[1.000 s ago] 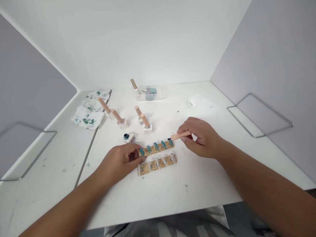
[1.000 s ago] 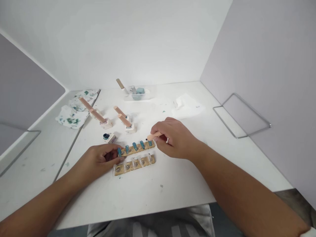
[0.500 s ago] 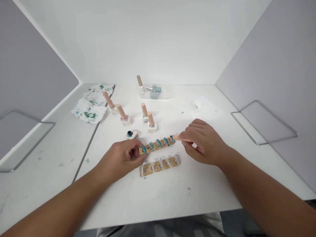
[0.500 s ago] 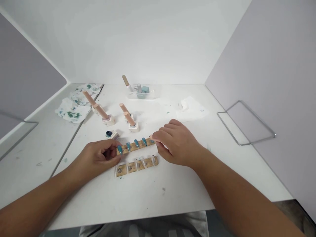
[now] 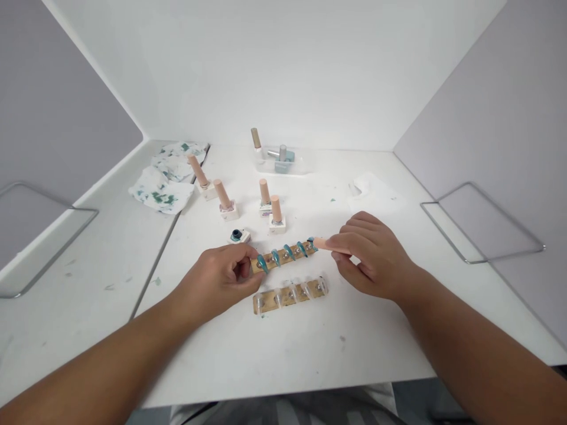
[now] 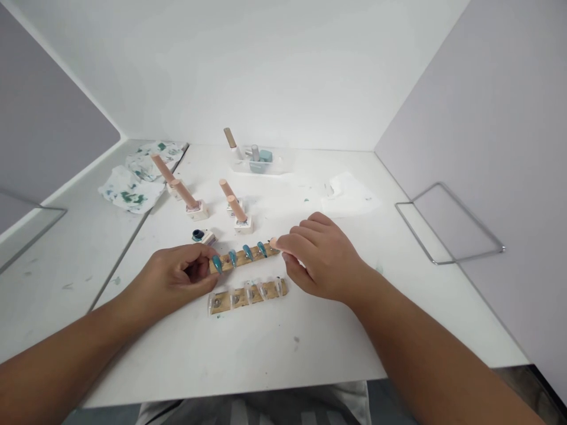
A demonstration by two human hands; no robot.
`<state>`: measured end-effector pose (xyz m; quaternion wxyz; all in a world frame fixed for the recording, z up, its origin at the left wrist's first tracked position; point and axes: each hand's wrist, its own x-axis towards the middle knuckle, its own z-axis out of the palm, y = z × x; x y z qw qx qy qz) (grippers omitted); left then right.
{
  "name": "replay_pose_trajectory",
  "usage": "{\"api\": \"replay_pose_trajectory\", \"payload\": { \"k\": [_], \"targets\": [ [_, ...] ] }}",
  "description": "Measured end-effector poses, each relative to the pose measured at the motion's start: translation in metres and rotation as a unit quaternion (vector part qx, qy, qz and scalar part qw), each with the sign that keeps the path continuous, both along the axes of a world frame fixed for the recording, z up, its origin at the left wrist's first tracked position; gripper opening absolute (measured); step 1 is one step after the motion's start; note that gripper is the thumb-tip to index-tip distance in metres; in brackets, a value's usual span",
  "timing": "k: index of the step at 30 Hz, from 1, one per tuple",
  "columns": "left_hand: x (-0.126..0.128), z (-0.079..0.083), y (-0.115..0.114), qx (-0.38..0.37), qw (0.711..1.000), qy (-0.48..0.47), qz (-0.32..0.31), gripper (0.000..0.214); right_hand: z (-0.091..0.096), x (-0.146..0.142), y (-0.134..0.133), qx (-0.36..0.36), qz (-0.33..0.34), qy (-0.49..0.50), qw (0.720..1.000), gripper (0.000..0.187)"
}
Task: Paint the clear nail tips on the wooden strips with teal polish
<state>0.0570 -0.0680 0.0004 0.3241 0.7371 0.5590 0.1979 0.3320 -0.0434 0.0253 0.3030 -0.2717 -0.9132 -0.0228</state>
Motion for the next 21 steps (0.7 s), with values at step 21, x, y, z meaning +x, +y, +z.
{"api": "replay_pose_trajectory", "payload": {
  "k": [21],
  "targets": [
    [-0.002,0.000,-0.003,0.080,0.997,0.011,-0.012,0.015,0.000,-0.005,0.000,0.011,-0.011,-0.037,0.999,0.027]
  ]
}}
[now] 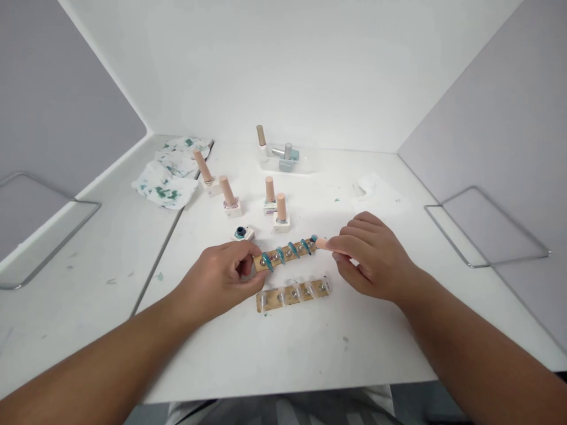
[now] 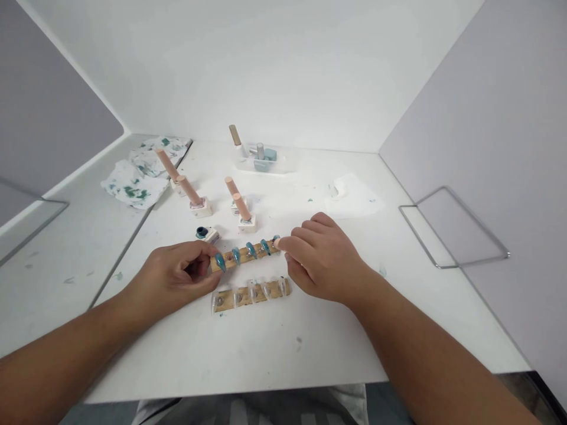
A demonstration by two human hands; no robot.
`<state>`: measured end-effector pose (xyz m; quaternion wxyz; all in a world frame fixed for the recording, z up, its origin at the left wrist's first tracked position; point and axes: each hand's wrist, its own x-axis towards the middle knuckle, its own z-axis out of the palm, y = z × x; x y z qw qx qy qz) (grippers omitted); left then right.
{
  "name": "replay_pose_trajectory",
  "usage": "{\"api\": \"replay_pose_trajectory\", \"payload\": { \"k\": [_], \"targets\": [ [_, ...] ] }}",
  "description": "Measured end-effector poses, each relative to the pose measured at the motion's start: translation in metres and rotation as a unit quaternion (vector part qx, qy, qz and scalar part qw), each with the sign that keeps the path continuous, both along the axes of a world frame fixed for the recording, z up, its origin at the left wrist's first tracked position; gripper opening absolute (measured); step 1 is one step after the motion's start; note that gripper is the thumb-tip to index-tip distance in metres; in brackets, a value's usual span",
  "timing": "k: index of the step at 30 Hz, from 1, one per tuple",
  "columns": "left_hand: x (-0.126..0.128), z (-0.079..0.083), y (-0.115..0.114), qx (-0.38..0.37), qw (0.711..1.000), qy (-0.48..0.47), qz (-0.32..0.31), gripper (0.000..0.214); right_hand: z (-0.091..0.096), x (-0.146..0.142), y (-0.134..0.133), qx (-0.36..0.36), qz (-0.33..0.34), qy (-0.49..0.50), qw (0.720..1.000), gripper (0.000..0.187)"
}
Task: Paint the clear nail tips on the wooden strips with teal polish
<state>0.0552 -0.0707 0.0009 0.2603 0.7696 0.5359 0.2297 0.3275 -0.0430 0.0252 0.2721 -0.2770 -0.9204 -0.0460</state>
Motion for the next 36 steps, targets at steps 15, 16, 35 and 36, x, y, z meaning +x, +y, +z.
{"api": "replay_pose_trajectory", "payload": {
  "k": [15,16,35,36],
  "targets": [
    [0.0008,-0.0001,-0.0009,0.017,1.000,0.009,-0.007,0.015,-0.0007,0.0016,0.0004,-0.013,0.010,-0.006,1.000,0.027],
    [0.0008,0.0004,-0.0008,0.015,1.000,0.011,-0.009,0.015,-0.0001,0.0027,0.0002,-0.018,0.025,0.000,1.000,0.027],
    [0.0008,-0.0011,-0.0001,0.021,1.000,0.008,-0.004,0.015,0.0000,0.0089,0.0011,-0.015,0.056,0.040,0.998,0.030],
    [0.0008,-0.0012,0.0001,0.021,1.000,0.008,-0.004,0.015,-0.0004,0.0090,0.0013,-0.011,0.047,0.044,0.998,0.031]
  ]
}}
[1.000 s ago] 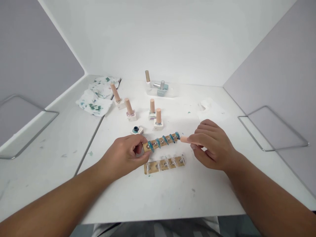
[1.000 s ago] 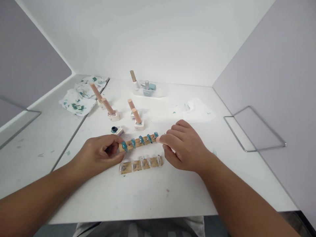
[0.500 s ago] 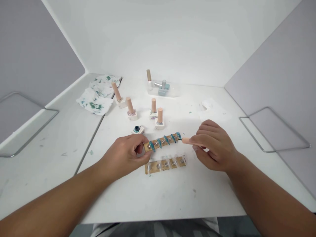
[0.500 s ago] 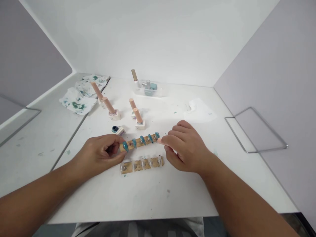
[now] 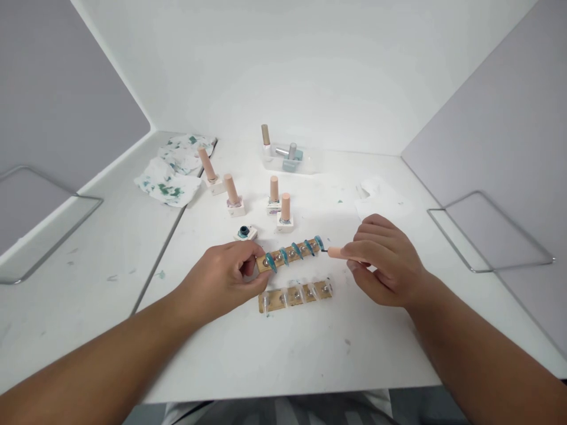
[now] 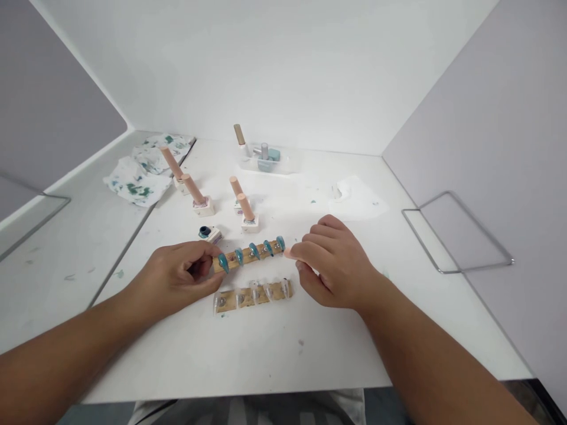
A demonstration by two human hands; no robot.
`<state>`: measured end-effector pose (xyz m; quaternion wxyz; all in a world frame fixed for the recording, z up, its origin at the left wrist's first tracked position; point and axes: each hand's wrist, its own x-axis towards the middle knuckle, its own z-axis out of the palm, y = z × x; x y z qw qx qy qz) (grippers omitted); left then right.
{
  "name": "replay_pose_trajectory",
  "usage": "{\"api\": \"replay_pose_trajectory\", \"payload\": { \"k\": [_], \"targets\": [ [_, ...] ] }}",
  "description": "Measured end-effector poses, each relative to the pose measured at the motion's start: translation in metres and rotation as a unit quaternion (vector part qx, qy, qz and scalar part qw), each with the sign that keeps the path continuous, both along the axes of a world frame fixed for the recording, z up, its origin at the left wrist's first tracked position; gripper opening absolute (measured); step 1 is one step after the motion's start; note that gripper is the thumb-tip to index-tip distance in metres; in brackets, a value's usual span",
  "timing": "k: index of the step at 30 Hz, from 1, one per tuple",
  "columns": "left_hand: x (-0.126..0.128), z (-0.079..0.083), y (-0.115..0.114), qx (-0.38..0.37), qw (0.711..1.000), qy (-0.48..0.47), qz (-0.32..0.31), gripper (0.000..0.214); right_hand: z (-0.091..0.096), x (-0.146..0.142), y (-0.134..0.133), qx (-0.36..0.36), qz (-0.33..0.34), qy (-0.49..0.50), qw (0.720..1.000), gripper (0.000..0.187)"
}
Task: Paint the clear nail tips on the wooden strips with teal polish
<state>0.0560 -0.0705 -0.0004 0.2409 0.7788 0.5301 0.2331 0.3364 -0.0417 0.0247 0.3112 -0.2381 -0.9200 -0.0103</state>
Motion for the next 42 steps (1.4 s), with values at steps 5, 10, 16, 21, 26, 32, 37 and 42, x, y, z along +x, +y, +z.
{"api": "replay_pose_trajectory", "payload": {
  "k": [5,10,16,21,26,32,37,42],
  "targets": [
    [0.000,0.000,0.001,-0.006,1.000,0.004,-0.004,0.015,-0.003,-0.002,0.001,0.013,-0.033,-0.020,0.999,0.032],
    [0.000,0.000,0.000,-0.008,1.000,0.001,-0.003,0.013,-0.002,0.002,0.001,0.002,-0.005,-0.017,1.000,0.029],
    [0.002,0.005,0.002,-0.029,1.000,0.008,0.000,0.014,-0.002,0.001,0.001,0.018,-0.016,0.013,1.000,0.032],
    [0.002,0.007,0.001,-0.036,0.999,0.012,0.005,0.013,-0.003,-0.001,0.000,0.016,-0.027,-0.012,0.999,0.031],
    [0.000,0.005,0.000,-0.026,1.000,0.013,0.002,0.013,-0.002,0.000,0.000,0.025,-0.001,0.005,1.000,0.028],
    [0.001,0.005,0.001,-0.016,1.000,0.013,0.000,0.013,-0.005,-0.007,0.001,0.052,-0.063,-0.008,0.997,0.027],
    [0.001,0.003,0.000,-0.008,1.000,0.004,0.001,0.012,-0.005,-0.006,0.001,0.026,-0.019,-0.013,0.999,0.027],
    [-0.001,0.002,-0.001,-0.006,1.000,0.004,0.003,0.011,-0.005,-0.005,0.001,0.047,-0.027,0.008,0.998,0.028]
  ]
}}
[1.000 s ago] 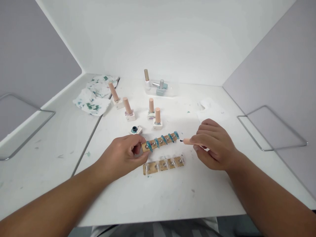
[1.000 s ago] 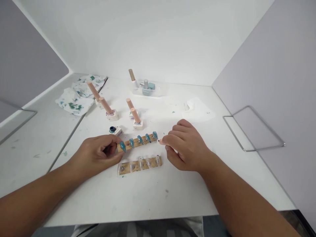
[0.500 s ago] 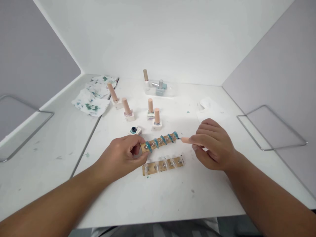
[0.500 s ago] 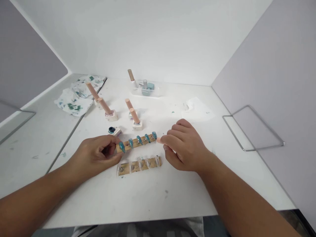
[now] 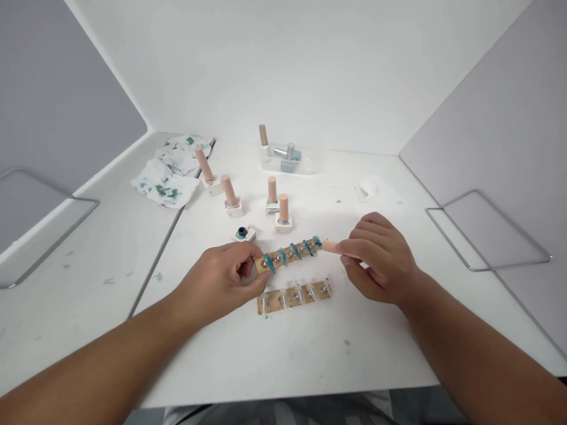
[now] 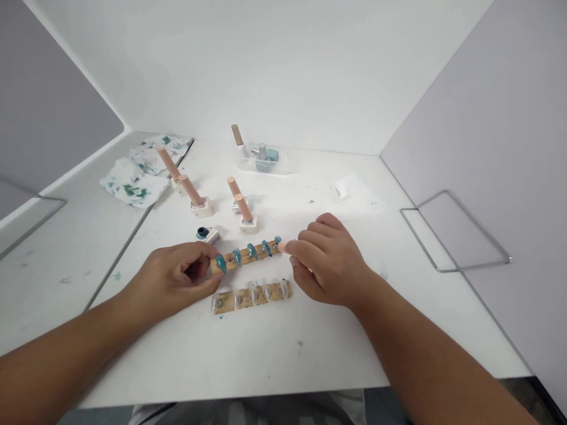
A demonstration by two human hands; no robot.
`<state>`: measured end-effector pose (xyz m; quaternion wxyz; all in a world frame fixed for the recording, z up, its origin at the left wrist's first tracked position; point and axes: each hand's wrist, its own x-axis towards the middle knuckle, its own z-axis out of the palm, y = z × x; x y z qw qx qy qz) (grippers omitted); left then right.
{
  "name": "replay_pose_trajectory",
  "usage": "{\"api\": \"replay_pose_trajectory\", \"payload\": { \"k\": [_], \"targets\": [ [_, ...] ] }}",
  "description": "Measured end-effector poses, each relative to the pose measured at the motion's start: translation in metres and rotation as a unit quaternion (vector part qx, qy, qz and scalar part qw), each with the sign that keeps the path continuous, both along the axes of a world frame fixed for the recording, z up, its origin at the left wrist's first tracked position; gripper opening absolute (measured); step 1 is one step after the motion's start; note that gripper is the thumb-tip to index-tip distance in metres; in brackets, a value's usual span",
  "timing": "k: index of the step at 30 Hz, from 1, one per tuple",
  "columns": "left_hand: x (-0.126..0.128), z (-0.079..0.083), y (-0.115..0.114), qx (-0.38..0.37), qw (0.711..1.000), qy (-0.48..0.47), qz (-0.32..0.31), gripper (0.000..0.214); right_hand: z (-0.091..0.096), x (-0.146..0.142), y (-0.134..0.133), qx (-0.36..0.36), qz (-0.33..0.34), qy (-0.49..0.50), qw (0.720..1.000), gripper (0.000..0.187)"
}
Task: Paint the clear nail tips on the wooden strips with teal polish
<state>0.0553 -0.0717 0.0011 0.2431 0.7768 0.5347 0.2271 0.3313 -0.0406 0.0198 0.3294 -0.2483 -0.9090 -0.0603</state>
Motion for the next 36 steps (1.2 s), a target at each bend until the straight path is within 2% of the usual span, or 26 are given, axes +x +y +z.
{"api": "replay_pose_trajectory", "payload": {
  "k": [4,7,11,15,18,24,30,36],
  "targets": [
    [0.0006,0.0013,0.0009,-0.011,1.000,0.005,-0.003,0.012,-0.0016,-0.0033,0.0002,-0.002,-0.030,-0.031,0.999,0.029],
    [0.0014,0.0015,0.0011,-0.001,1.000,0.006,-0.005,0.011,-0.0010,-0.0027,0.0002,-0.017,-0.008,-0.039,0.999,0.028],
    [0.0019,0.0006,0.0008,0.008,1.000,0.004,-0.008,0.011,0.0001,-0.0003,0.0005,-0.001,0.013,-0.015,1.000,0.027],
    [0.0018,0.0006,0.0012,0.003,1.000,0.005,-0.010,0.011,-0.0004,-0.0027,0.0010,0.017,-0.012,-0.014,1.000,0.029],
    [0.0015,0.0009,0.0019,0.005,1.000,0.003,-0.010,0.012,-0.0005,-0.0044,0.0011,0.003,-0.031,-0.036,0.999,0.029],
    [0.0003,-0.0012,0.0003,0.006,1.000,0.003,-0.010,0.012,0.0008,-0.0011,0.0015,-0.018,0.019,-0.016,1.000,0.025],
    [0.0000,-0.0005,0.0000,0.000,1.000,0.003,-0.007,0.010,0.0005,-0.0035,0.0021,-0.016,-0.026,-0.016,0.999,0.027],
    [-0.0001,0.0012,0.0008,-0.002,1.000,0.007,-0.018,0.011,0.0022,0.0001,0.0028,-0.032,0.043,-0.019,0.998,0.025]
  ]
}}
